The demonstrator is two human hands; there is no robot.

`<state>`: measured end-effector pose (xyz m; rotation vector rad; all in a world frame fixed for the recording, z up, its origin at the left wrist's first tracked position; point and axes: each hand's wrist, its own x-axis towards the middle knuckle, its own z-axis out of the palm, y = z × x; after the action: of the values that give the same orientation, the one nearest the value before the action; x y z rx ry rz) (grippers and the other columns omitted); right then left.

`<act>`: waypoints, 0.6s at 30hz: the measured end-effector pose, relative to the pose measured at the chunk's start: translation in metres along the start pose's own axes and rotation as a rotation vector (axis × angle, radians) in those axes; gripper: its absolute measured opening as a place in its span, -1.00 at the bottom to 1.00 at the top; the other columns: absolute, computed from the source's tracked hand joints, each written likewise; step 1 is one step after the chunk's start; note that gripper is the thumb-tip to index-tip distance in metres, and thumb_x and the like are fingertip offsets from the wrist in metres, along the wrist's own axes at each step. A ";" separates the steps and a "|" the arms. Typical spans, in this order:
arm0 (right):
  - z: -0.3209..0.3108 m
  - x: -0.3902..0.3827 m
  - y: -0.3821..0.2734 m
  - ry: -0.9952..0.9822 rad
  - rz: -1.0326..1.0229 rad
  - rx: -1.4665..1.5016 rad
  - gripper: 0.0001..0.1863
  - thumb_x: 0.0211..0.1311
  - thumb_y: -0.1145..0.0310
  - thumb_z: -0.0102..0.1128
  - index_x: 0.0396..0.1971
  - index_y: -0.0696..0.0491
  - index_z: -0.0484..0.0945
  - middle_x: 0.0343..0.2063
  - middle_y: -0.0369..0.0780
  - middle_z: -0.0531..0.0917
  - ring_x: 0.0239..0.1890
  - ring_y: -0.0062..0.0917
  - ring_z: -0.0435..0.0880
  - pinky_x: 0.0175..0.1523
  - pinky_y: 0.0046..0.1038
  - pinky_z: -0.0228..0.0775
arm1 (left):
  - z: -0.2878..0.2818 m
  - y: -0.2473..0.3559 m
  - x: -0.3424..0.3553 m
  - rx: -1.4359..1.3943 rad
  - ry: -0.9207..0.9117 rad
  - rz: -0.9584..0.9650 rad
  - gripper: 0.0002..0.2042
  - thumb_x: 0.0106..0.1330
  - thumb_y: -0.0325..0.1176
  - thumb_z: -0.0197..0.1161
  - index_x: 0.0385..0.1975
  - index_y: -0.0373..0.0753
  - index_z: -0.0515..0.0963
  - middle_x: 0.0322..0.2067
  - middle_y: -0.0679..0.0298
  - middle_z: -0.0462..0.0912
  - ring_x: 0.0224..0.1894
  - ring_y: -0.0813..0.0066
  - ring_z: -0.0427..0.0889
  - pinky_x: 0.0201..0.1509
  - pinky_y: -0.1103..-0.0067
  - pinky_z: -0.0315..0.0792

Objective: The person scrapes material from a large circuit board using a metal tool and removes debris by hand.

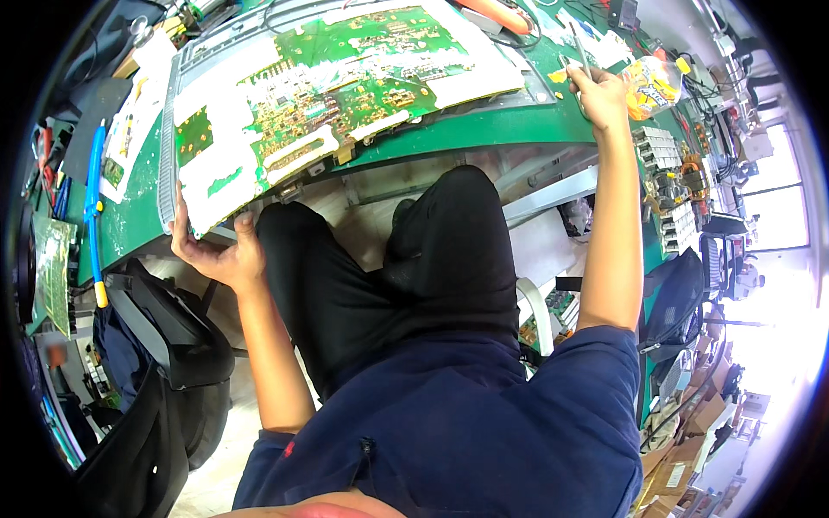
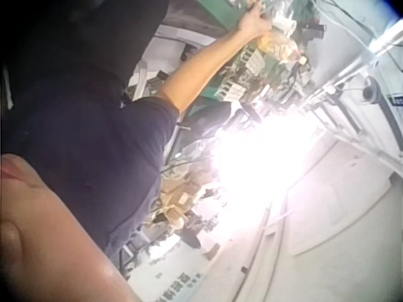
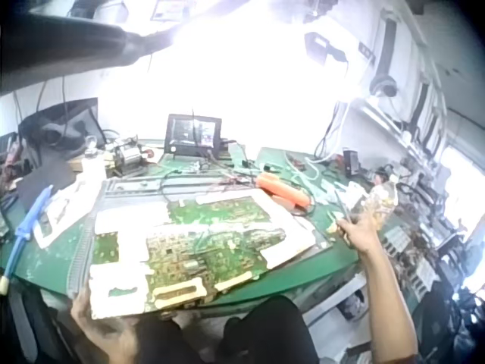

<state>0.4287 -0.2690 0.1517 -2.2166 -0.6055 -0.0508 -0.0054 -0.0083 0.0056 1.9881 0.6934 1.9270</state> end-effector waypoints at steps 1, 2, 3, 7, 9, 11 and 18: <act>-0.004 0.005 0.005 -0.025 0.045 0.002 -0.69 0.26 0.15 0.35 -0.49 0.11 0.70 -0.64 -0.43 0.55 -0.61 -0.76 0.32 -0.49 -0.56 0.13 | -0.001 0.000 -0.001 0.019 -0.002 -0.001 -0.18 0.14 0.13 0.47 0.26 -0.20 0.24 0.26 -0.02 0.49 0.33 0.12 0.44 0.52 0.16 -0.18; -0.007 0.009 0.011 -0.090 0.098 0.012 -0.71 0.26 0.16 0.35 -0.47 0.10 0.72 -0.64 -0.43 0.55 -0.62 -0.75 0.34 -0.49 -0.57 0.14 | 0.000 0.000 0.000 -0.001 0.003 -0.017 -0.17 0.13 0.13 0.47 0.27 -0.20 0.24 0.25 -0.02 0.49 0.33 0.12 0.44 0.52 0.16 -0.19; -0.006 0.011 0.012 -0.153 0.114 -0.054 -0.70 0.26 0.16 0.34 -0.46 0.10 0.72 -0.64 -0.42 0.56 -0.61 -0.75 0.36 -0.48 -0.57 0.16 | 0.000 0.000 -0.001 -0.002 0.004 -0.018 -0.17 0.13 0.14 0.47 0.27 -0.20 0.24 0.25 -0.02 0.49 0.33 0.12 0.44 0.52 0.16 -0.19; 0.004 0.012 0.026 -0.067 -0.012 -0.263 -0.64 0.25 0.11 0.35 -0.34 0.17 0.73 -0.54 -0.32 0.66 -0.50 -0.68 0.50 -0.34 -0.55 0.32 | 0.003 0.000 0.000 -0.032 0.009 -0.017 -0.17 0.13 0.13 0.48 0.27 -0.19 0.24 0.25 -0.02 0.49 0.34 0.13 0.43 0.52 0.16 -0.19; 0.013 0.010 0.037 0.144 -0.171 -0.332 -0.56 0.24 0.08 0.36 -0.24 0.24 0.73 -0.45 -0.24 0.73 -0.41 -0.62 0.61 -0.22 -0.53 0.44 | 0.004 0.000 0.000 -0.032 0.006 -0.014 -0.18 0.13 0.12 0.48 0.27 -0.19 0.24 0.25 -0.02 0.49 0.34 0.13 0.43 0.53 0.17 -0.19; 0.012 0.011 0.040 0.082 -0.128 -0.188 -0.47 0.25 0.04 0.36 -0.10 0.28 0.68 -0.33 -0.19 0.76 -0.27 -0.54 0.68 -0.05 -0.49 0.48 | 0.007 0.004 0.000 -0.008 -0.003 -0.012 -0.17 0.13 0.11 0.49 0.27 -0.19 0.24 0.25 -0.02 0.49 0.34 0.12 0.43 0.53 0.17 -0.19; 0.033 -0.043 -0.047 -0.097 -0.220 0.039 -0.45 0.41 0.00 0.19 0.09 0.21 0.61 -0.36 -0.33 0.67 -0.29 -0.64 0.57 -0.11 -0.54 0.39 | -0.003 -0.003 0.000 -0.029 0.050 -0.029 -0.15 0.00 0.13 0.58 0.17 -0.24 0.32 0.14 0.07 0.56 0.28 0.08 0.51 0.49 0.21 -0.08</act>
<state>0.3645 -0.2362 0.1530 -2.1157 -0.8944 -0.0446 -0.0084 -0.0066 0.0041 1.9082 0.6987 1.9640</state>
